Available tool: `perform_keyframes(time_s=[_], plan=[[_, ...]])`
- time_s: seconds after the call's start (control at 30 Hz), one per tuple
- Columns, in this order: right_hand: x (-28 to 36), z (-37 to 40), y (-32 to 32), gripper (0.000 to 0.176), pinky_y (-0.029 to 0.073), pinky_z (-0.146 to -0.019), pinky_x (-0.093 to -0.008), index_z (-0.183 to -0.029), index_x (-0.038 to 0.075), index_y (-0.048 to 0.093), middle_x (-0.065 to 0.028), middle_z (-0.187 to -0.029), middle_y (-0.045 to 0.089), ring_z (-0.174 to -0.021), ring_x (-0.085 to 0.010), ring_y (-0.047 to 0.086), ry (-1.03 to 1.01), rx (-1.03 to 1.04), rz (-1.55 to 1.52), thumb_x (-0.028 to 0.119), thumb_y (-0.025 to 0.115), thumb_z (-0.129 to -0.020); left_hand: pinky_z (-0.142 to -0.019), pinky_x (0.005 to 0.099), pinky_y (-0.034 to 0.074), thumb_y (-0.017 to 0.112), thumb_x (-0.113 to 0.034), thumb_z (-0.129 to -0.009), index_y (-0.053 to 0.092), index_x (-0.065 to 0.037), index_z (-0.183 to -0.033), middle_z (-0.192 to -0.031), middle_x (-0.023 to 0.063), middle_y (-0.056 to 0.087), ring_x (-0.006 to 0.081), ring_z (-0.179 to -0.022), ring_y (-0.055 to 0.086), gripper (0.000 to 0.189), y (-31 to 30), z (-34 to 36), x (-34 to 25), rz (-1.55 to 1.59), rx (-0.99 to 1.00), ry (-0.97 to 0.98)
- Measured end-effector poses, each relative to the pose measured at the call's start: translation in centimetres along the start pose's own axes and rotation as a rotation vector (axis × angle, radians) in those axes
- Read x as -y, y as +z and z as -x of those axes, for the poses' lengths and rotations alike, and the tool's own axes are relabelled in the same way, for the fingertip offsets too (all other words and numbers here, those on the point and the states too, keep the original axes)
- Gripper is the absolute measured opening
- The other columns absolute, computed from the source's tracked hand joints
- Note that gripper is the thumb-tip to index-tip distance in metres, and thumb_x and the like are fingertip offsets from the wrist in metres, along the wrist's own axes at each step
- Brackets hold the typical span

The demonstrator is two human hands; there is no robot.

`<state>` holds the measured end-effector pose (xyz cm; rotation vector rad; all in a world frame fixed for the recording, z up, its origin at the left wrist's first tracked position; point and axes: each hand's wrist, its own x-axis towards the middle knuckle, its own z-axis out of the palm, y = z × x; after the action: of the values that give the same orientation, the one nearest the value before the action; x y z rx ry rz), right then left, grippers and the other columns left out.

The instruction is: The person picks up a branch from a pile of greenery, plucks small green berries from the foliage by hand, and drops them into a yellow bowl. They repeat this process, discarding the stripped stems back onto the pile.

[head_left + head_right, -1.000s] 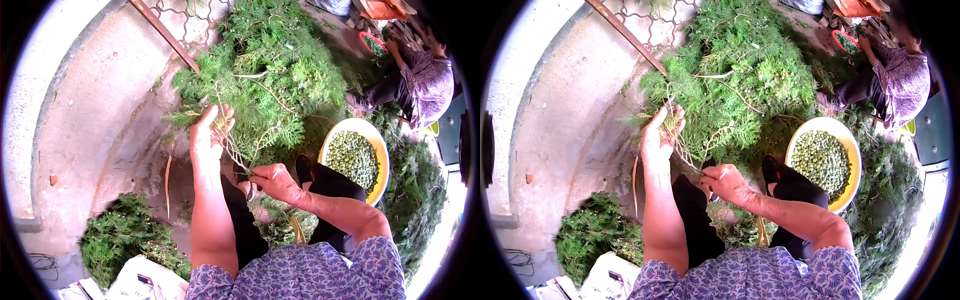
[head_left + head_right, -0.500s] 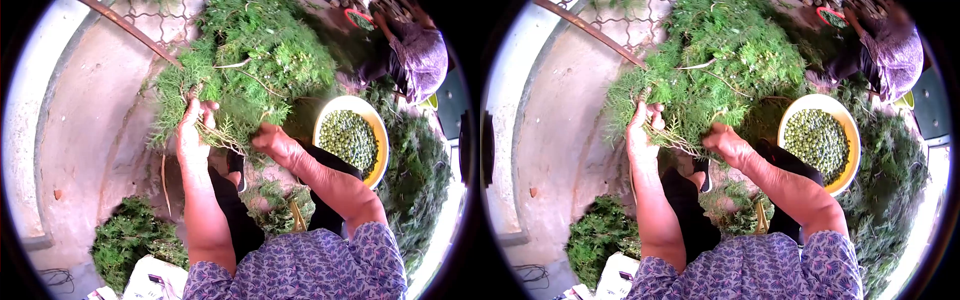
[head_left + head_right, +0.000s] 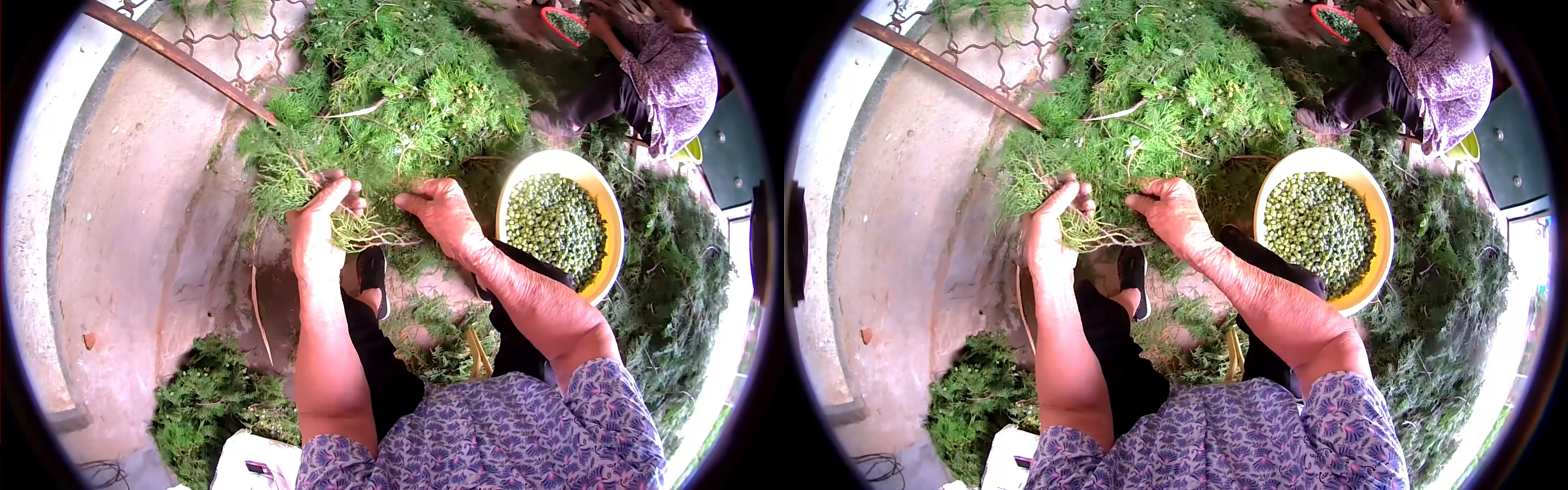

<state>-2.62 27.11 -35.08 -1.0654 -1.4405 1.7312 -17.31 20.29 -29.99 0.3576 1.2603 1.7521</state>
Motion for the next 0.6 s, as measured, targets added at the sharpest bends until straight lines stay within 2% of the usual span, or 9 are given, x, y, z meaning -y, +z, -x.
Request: perform_keyframes(time_s=[0.03, 0.1, 0.13, 0.2, 0.23, 0.3, 0.47, 0.57, 0.6], plan=[[0.3, 0.0, 0.0, 0.015, 0.041, -0.057, -0.0290, -0.070, -0.003, 0.058, -0.0081, -0.059, 0.053, -0.058, -0.0105, 0.047, -0.001, 0.000, 0.001, 0.009, 0.066, -0.074, -0.054, 0.0288, 0.049, 0.062, -0.001, -0.077, 0.059, 0.002, -0.090, -0.076, 0.0129, 0.063, 0.0194, -0.062, 0.061, 0.014, 0.2, 0.0, 0.1, 0.020, 0.037, -0.031], [1.3, 0.0, -0.1, 0.014, 0.043, -0.059, -0.0338, -0.070, -0.001, 0.060, -0.0145, -0.062, 0.056, -0.059, -0.0233, 0.055, -0.291, -0.068, 0.301, 0.010, 0.067, -0.071, -0.060, 0.0279, 0.049, 0.064, 0.001, -0.074, 0.058, 0.005, -0.097, -0.078, 0.0116, 0.063, 0.0179, -0.067, 0.062, 0.024, 0.7, -0.2, 0.5, -0.106, 0.022, -0.002], [1.5, 0.1, -0.2, 0.014, 0.043, -0.059, -0.0338, -0.070, -0.001, 0.060, -0.0145, -0.062, 0.056, -0.059, -0.0233, 0.055, -0.289, -0.068, 0.301, 0.010, 0.067, -0.071, -0.063, 0.0273, 0.049, 0.065, 0.001, -0.073, 0.058, 0.005, -0.098, -0.079, 0.0107, 0.063, 0.0167, -0.070, 0.061, 0.026, 0.9, 0.0, 0.6, -0.135, 0.036, 0.001], [1.8, 0.0, -0.3, 0.012, 0.044, -0.062, -0.0388, -0.070, 0.000, 0.061, -0.0169, -0.065, 0.055, -0.066, -0.0326, 0.055, -0.402, -0.066, 0.491, 0.010, 0.068, -0.068, -0.066, 0.0267, 0.049, 0.067, 0.002, -0.072, 0.058, 0.006, -0.099, -0.081, 0.0099, 0.063, 0.0155, -0.073, 0.061, 0.029, 1.3, -0.1, 0.9, -0.163, 0.050, 0.007], [1.7, 0.0, -0.3, 0.012, 0.044, -0.062, -0.0388, -0.070, 0.000, 0.061, -0.0169, -0.065, 0.055, -0.066, -0.0326, 0.055, -0.400, -0.066, 0.491, 0.010, 0.068, -0.068, -0.069, 0.0265, 0.048, 0.069, 0.002, -0.070, 0.059, 0.005, -0.097, -0.083, 0.0090, 0.063, 0.0149, -0.076, 0.060, 0.029, 1.6, -0.1, 1.2, -0.195, 0.034, -0.011], [1.6, 0.1, -0.2, 0.017, 0.044, -0.063, -0.0367, -0.085, 0.002, 0.065, -0.0155, -0.074, 0.055, -0.069, -0.0319, 0.056, -0.494, -0.022, 0.610, 0.009, 0.068, -0.070, -0.071, 0.0264, 0.048, 0.071, 0.002, -0.069, 0.060, 0.005, -0.096, -0.084, 0.0081, 0.062, 0.0142, -0.078, 0.059, 0.030, 2.0, -0.1, 1.4, -0.229, 0.018, -0.031], [1.7, 0.1, 0.4, 0.019, 0.044, -0.063, -0.0402, -0.086, 0.004, 0.063, -0.0167, -0.074, 0.052, -0.072, -0.0339, 0.055, -0.622, 0.046, 0.740, 0.003, 0.065, -0.067, -0.068, 0.0236, 0.047, 0.073, 0.000, -0.068, 0.064, 0.004, -0.089, -0.084, 0.0074, 0.063, 0.0123, -0.073, 0.059, 0.023, 2.6, -0.4, 1.6, -0.258, -0.009, 0.065], [2.3, 0.2, 0.4, 0.020, 0.045, -0.065, -0.0405, -0.084, 0.002, 0.063, -0.0189, -0.073, 0.054, -0.072, -0.0354, 0.054, -0.601, 0.061, 0.718, 0.000, 0.063, -0.064, -0.058, 0.0226, 0.044, 0.071, -0.003, -0.071, 0.065, 0.004, -0.087, -0.078, 0.0066, 0.063, 0.0110, -0.064, 0.056, 0.019, 2.9, -0.4, 1.4, -0.304, -0.055, 0.046], [3.3, 0.7, 0.4, 0.024, 0.046, -0.069, -0.0384, -0.089, 0.002, 0.064, -0.0200, -0.083, 0.056, -0.077, -0.0352, 0.055, -0.412, 0.050, 0.643, 0.002, 0.065, -0.065, -0.054, 0.0222, 0.042, 0.071, -0.004, -0.072, 0.065, 0.004, -0.087, -0.076, 0.0065, 0.063, 0.0107, -0.061, 0.055, 0.018, 2.7, -0.4, 1.2, -0.251, -0.074, 0.032]])
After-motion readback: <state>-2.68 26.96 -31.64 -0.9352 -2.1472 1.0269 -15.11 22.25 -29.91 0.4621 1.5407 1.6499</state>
